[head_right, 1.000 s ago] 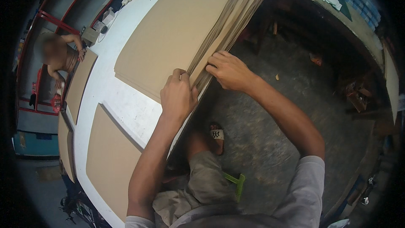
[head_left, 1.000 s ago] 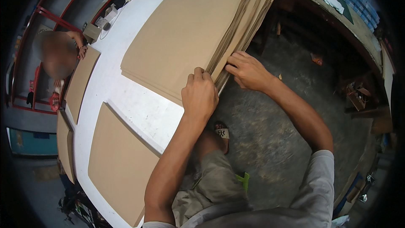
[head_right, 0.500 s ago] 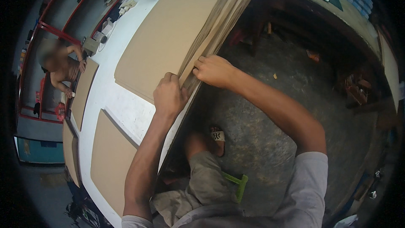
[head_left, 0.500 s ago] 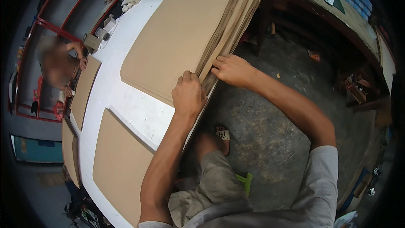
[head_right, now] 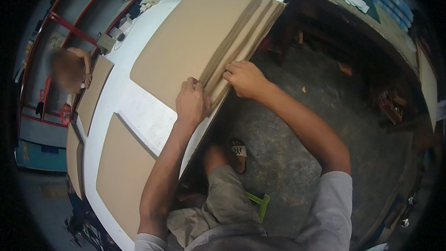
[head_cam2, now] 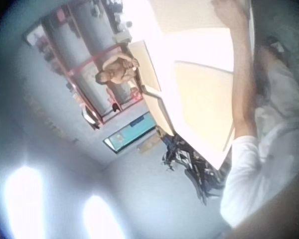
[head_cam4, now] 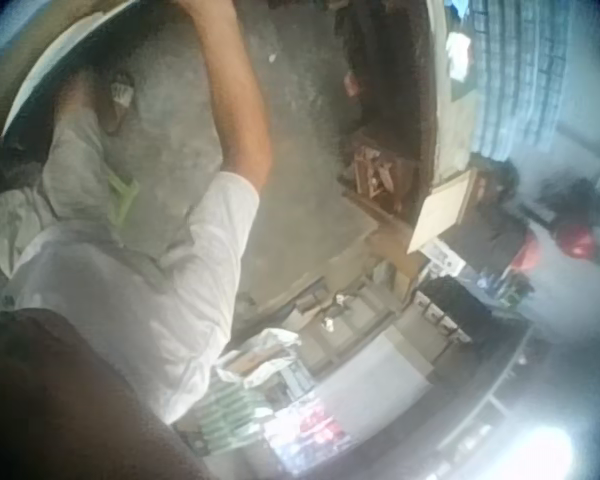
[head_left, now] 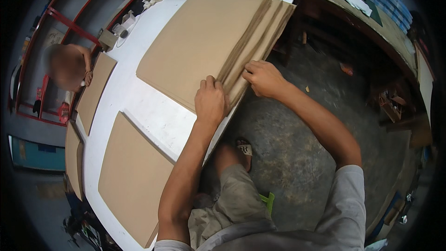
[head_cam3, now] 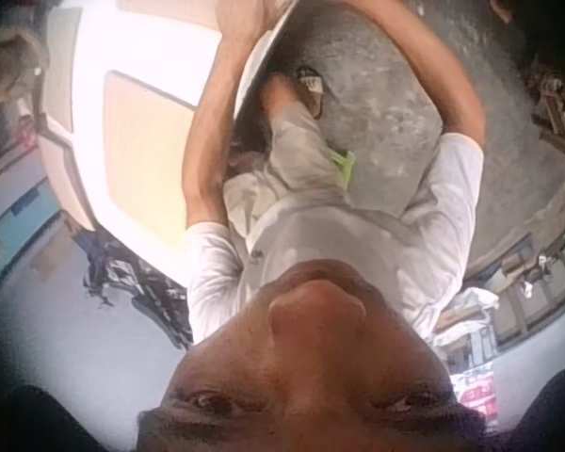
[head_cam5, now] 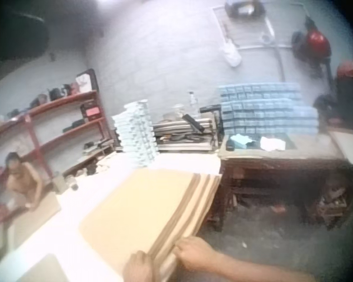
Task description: The person folds large flat cardboard sheets in half on a white table, pressing the crease with both hands to flatten it. The folded pieces are stacked on the table as the process repeats.
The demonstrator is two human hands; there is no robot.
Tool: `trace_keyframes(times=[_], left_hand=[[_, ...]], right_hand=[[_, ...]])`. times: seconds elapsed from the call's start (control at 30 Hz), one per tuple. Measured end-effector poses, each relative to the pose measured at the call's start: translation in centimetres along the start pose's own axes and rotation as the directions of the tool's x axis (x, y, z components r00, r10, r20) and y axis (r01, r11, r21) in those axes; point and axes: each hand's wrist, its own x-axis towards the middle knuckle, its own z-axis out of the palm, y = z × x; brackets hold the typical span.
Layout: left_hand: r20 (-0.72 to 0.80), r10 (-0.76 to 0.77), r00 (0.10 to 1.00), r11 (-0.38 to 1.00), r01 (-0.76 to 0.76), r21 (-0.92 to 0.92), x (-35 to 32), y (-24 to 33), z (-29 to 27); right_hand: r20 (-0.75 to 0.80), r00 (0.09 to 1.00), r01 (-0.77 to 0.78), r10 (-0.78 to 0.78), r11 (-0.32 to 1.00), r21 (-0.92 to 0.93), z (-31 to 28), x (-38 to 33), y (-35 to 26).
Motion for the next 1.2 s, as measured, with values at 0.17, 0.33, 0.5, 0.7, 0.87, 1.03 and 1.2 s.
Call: trace_keyframes(times=[0.17, 0.33, 0.5, 0.7, 0.87, 1.03, 1.2], left_hand=[[-0.150, -0.039, 0.988, 0.978, 0.007, -0.208, -1.7, 0.8, 0.7], [-0.276, -0.061, 0.959, 0.957, -0.023, -0.290, -2.4, 1.4, 1.8], [-0.288, -0.047, 0.957, 0.927, -0.065, -0.368, -2.4, 1.3, 1.9], [-0.294, -0.112, 0.949, 0.899, -0.028, -0.436, -4.4, 3.2, 1.5], [-0.208, -0.098, 0.973, 0.916, 0.007, -0.401, -6.7, 5.9, 0.6], [-0.048, 0.000, 0.999, 0.882, -0.023, -0.471, -10.0, 5.7, -0.9], [-0.169, -0.296, 0.940, 0.868, 0.191, -0.458, -10.9, 4.4, -0.5]], right_hand=[[-0.123, 0.977, -0.117, 0.172, 0.925, 0.361, -1.9, -1.0, 0.9], [-0.334, 0.913, -0.134, 0.236, 0.944, 0.303, -1.2, 0.6, 3.7], [-0.396, 0.918, 0.010, -0.002, 1.000, 0.017, 1.2, 3.8, 6.0], [-0.360, 0.931, -0.028, 0.069, 0.992, 0.119, 2.6, 2.4, 6.2], [-0.579, 0.799, -0.050, 0.162, 0.978, 0.203, 3.4, 0.6, 4.9], [-0.538, 0.801, -0.119, 0.263, 0.950, 0.288, 2.8, -2.3, 5.7], [-0.277, 0.000, -0.642, 0.961, 0.212, 0.737, 2.9, -1.9, 13.6]])
